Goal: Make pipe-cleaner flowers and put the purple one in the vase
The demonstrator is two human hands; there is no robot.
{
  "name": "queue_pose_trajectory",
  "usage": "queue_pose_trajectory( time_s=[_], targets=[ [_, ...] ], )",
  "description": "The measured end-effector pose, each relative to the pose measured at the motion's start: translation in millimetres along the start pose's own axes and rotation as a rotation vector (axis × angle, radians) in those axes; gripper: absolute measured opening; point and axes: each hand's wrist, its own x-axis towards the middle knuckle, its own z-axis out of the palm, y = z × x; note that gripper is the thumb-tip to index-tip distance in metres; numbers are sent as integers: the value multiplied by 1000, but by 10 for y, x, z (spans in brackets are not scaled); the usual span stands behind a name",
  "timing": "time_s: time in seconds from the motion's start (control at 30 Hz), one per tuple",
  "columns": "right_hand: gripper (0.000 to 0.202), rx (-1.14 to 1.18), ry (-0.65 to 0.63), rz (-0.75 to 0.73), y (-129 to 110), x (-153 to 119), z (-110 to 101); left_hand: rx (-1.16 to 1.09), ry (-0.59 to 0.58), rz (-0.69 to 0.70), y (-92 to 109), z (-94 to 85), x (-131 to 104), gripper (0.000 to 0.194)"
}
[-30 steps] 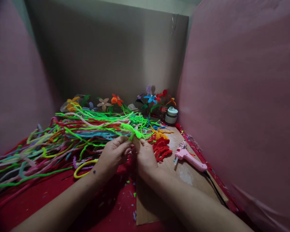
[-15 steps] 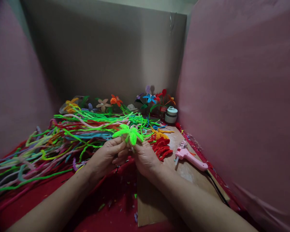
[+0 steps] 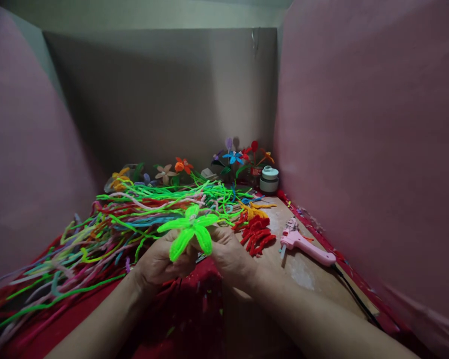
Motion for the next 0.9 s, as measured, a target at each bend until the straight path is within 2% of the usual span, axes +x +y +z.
queue_pose_trajectory(
  time_s=[0.2, 0.4, 0.6, 0.73, 0.83, 0.9],
  targets=[
    [28, -65, 18, -50, -21, 0, -7, 11, -32, 9, -11, 40, 11, 21],
    [25, -76, 58, -82, -52, 16, -18, 50, 12, 64, -28, 77, 25, 24],
    [24, -50, -1, 10, -88, -12, 35, 93, 23, 52, -46, 47, 38, 24],
    [22, -25, -28, 46, -106, -37, 18, 136, 82, 60, -4, 125, 19, 24],
    [20, -28, -51, 45, -83, -28, -77, 241, 121, 94, 96, 213, -27, 21],
    [21, -38, -71, 65, -74, -6, -146, 422, 97, 72, 189, 255, -69, 15]
  ],
)
